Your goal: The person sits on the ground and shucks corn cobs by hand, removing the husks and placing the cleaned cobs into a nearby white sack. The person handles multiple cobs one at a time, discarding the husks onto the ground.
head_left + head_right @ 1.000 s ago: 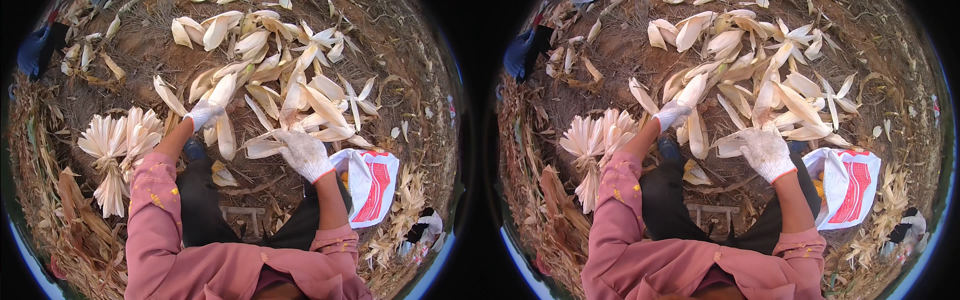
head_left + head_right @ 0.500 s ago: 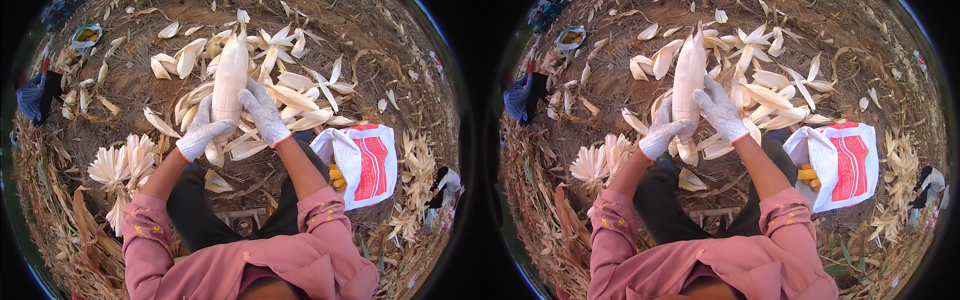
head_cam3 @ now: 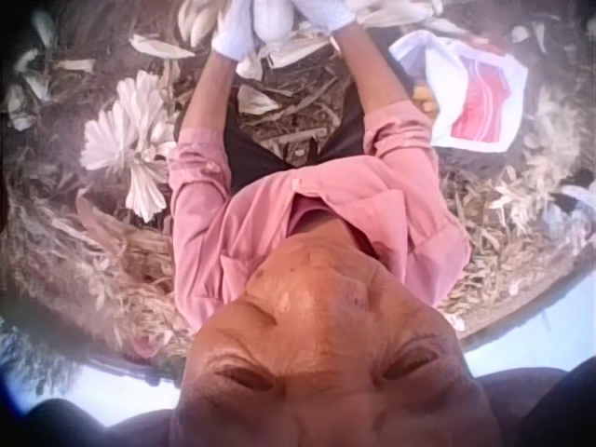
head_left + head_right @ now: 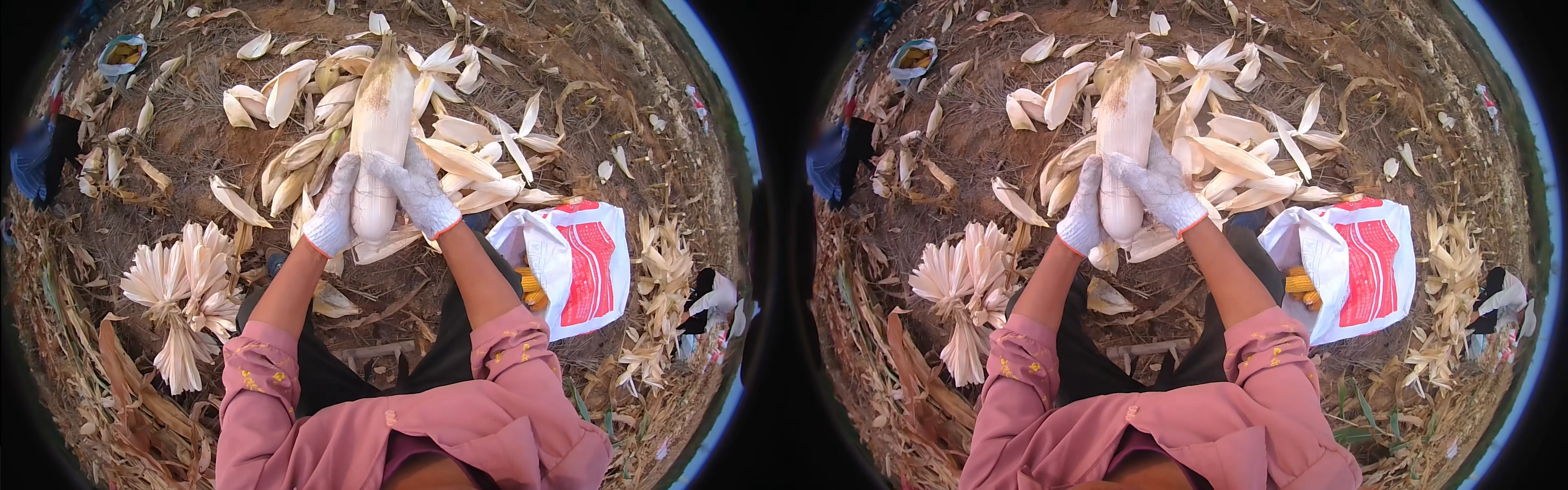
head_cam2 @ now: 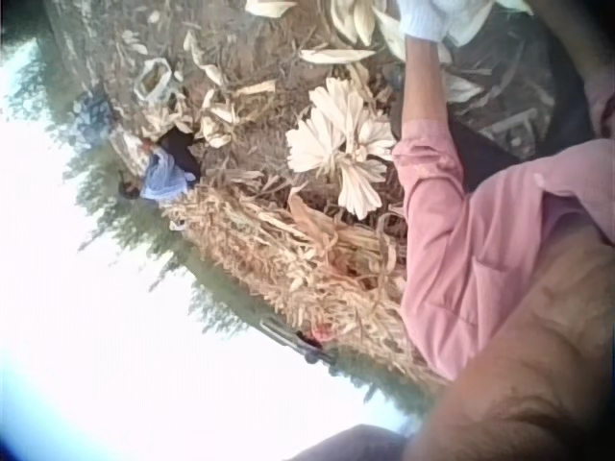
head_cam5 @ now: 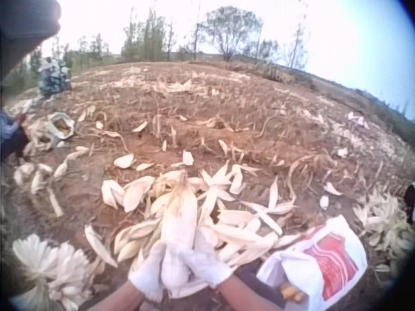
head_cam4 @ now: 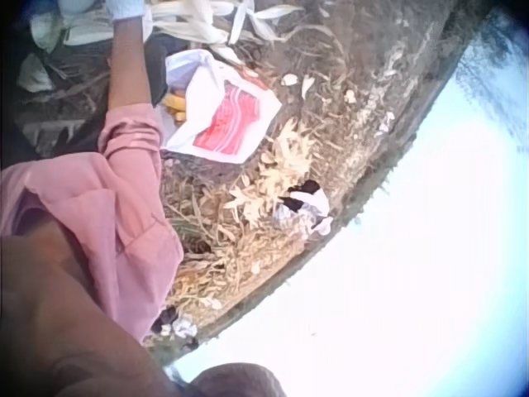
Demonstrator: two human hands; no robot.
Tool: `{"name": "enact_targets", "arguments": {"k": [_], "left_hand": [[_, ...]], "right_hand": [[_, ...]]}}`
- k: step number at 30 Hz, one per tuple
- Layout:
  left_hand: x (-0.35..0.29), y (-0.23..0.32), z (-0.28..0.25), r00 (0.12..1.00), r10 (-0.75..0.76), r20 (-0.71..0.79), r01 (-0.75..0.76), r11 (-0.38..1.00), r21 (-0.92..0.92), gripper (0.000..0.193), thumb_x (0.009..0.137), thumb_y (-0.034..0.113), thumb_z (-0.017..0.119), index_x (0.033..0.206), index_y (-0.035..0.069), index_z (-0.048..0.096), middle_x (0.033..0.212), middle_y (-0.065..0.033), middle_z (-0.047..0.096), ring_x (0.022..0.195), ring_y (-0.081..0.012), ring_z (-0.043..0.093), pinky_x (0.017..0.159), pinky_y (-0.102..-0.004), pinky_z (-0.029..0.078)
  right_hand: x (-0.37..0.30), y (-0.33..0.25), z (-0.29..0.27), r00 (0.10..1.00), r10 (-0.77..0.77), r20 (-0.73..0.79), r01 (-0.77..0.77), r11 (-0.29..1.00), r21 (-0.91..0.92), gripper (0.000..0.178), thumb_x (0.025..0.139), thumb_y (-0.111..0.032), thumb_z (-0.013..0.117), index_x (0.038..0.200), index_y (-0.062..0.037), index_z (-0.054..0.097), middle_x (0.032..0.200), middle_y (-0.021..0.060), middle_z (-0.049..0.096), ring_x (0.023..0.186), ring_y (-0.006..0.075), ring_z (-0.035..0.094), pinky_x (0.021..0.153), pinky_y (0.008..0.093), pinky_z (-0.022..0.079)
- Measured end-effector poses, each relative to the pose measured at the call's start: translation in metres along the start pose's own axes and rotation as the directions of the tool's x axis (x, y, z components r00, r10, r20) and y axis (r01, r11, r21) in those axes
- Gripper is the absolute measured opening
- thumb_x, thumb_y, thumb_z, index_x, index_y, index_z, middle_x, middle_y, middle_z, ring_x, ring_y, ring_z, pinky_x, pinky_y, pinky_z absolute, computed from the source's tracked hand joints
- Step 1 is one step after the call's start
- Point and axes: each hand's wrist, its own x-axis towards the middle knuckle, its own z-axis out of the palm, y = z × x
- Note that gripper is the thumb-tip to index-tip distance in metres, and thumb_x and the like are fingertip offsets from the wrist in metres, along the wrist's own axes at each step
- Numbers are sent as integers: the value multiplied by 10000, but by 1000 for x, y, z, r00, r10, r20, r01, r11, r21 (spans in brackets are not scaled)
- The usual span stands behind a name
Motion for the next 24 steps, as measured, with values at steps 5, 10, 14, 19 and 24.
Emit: {"name": "enact_targets", "arguments": {"k": [5,10,14,19,24], "left_hand": [[3,-1,-5,998,31,48,-29,999,-41,621,893,478,561,1335,70,408,1159,-116,586,977,-244,623,785,-400,557],[-2,4,9,988,128,89,-138,984,115,753,823,308,700,1405,48,299,1293,-130,485,1113,-226,546,919,-371,486],[-4,5,9,987,147,69,-157,974,165,757,813,248,701,1405,28,283,1304,-131,473,1128,-220,530,941,-354,463],[-5,8,10,981,193,-6,-184,941,284,728,809,222,700,1388,10,313,1266,-137,502,1104,-208,537,918,-337,465],[-4,8,6,971,236,-42,-196,883,426,737,798,213,702,1391,2,319,1278,-142,498,1120,-206,525,933,-323,445]], "right_hand": [[9,-13,-5,993,-114,18,111,986,125,685,858,-292,636,1387,-9,304,1297,138,468,1172,202,475,982,349,411],[14,-17,-11,974,-166,-151,201,945,258,669,881,-327,630,1382,-10,319,1234,138,511,1159,209,473,1013,331,372],[10,-25,-14,969,-165,-186,202,958,203,562,849,-193,683,1298,-9,399,1166,121,540,1059,175,536,914,315,457],[11,-22,-20,956,-145,-254,173,980,94,303,815,-128,717,1026,-29,523,948,56,587,912,112,544,780,270,479],[12,-20,-27,975,-108,-196,151,964,219,204,816,-134,717,895,-61,544,846,5,572,777,76,507,670,243,444]]}}
